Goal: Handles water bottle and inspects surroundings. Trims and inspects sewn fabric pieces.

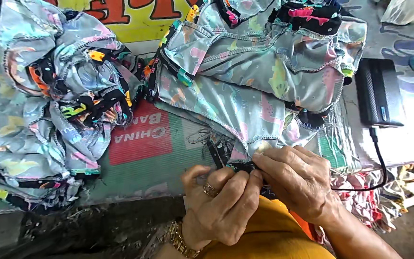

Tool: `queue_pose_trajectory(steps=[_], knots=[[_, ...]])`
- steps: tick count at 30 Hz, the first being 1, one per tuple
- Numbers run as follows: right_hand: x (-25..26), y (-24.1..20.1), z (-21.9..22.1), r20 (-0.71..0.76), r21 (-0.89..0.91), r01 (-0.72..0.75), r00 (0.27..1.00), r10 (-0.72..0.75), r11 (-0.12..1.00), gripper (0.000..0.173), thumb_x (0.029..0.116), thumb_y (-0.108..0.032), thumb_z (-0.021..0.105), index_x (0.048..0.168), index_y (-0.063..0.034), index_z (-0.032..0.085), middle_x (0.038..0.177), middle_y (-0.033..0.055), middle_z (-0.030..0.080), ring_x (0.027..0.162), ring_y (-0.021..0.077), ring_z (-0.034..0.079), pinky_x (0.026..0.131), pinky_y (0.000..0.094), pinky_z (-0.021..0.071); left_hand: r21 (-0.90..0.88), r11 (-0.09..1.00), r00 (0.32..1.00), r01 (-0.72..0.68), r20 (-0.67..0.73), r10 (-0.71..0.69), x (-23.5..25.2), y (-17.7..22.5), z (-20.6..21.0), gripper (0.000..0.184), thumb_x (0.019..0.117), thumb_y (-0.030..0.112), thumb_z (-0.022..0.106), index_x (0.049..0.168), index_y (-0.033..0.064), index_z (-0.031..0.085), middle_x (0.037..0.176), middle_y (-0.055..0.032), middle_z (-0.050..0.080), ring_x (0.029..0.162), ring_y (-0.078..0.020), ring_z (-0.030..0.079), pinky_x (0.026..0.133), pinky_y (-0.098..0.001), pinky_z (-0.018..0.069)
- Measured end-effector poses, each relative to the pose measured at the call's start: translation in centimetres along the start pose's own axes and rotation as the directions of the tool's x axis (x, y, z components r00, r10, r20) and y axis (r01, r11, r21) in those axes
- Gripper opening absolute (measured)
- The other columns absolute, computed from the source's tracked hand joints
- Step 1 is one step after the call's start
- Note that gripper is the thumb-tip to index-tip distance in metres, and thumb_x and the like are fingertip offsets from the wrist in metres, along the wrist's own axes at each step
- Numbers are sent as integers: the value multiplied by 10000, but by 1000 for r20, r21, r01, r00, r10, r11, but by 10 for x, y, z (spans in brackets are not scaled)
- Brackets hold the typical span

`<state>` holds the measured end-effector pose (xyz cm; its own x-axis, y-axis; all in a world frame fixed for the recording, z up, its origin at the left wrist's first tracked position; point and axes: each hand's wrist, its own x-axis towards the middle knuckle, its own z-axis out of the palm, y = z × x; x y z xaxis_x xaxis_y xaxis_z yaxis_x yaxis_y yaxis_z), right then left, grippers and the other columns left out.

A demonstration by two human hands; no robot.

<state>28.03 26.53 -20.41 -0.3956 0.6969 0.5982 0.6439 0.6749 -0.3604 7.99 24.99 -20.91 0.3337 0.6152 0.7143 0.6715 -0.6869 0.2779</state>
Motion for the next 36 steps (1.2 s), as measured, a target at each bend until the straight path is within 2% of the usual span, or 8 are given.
queue_pose_trajectory(steps=[16,20,22,25,27,29,33,36], knots=[[4,0,1,-4,-63,93,996,-94,994,177,1034,-121,552,1087,-91,718,900,88,728,672,194,578,586,325,391,-106,994,999,31,-17,-33,-2,-5,3,129,1023,164,542,1078,145,657,953,-5,652,902,-128,581,973,-355,365],[2,2,0,-10,17,26,1000,-26,1000,147,1034,-199,607,1104,-89,675,917,89,714,742,182,640,609,300,461,-148,989,1000,-2,-6,1,-8,-1,-6,95,1018,167,571,1068,144,649,942,-8,636,902,-133,584,971,-344,388],[1,5,-7,2,225,-70,997,71,972,208,1027,-251,636,1138,-78,664,973,72,713,864,113,676,709,224,533,-133,991,998,-19,63,27,-16,-2,-25,74,1024,186,592,1079,151,627,949,-10,622,907,-140,587,958,-322,412],[0,11,-20,57,650,-185,979,195,737,249,1012,-223,663,1212,-77,641,1045,16,679,906,15,637,768,156,546,-32,999,961,-32,274,39,-33,-13,-56,132,1047,243,559,1025,140,638,867,-31,609,816,-183,587,822,-322,461],[4,13,-26,84,785,-213,967,240,582,283,1007,-292,662,1241,-136,634,1032,-52,661,856,-32,599,725,129,512,26,1000,845,-11,535,-4,-36,-18,-73,405,1083,409,462,851,140,656,712,-34,596,663,-212,585,697,-362,471],[11,11,-27,102,817,-224,963,249,531,286,985,-297,687,1224,-156,618,963,-80,633,786,-58,560,665,102,472,-51,996,746,68,666,-17,-28,-16,-84,502,1069,505,422,837,154,697,687,-14,633,618,-188,617,599,-345,496],[21,-2,-13,101,691,-265,957,273,673,175,974,-127,676,1126,-78,605,903,-40,629,755,-41,575,666,106,508,-142,964,921,227,354,-164,5,-6,-61,227,1050,351,581,1057,147,680,960,-34,682,915,-128,650,797,-261,513],[24,-7,-6,97,377,-287,958,271,880,201,956,-184,693,1109,-69,632,899,-17,633,740,-5,586,637,138,507,93,983,966,159,193,-174,25,-12,-21,251,1005,325,653,1086,93,705,981,-94,687,902,-222,651,760,-353,498]])
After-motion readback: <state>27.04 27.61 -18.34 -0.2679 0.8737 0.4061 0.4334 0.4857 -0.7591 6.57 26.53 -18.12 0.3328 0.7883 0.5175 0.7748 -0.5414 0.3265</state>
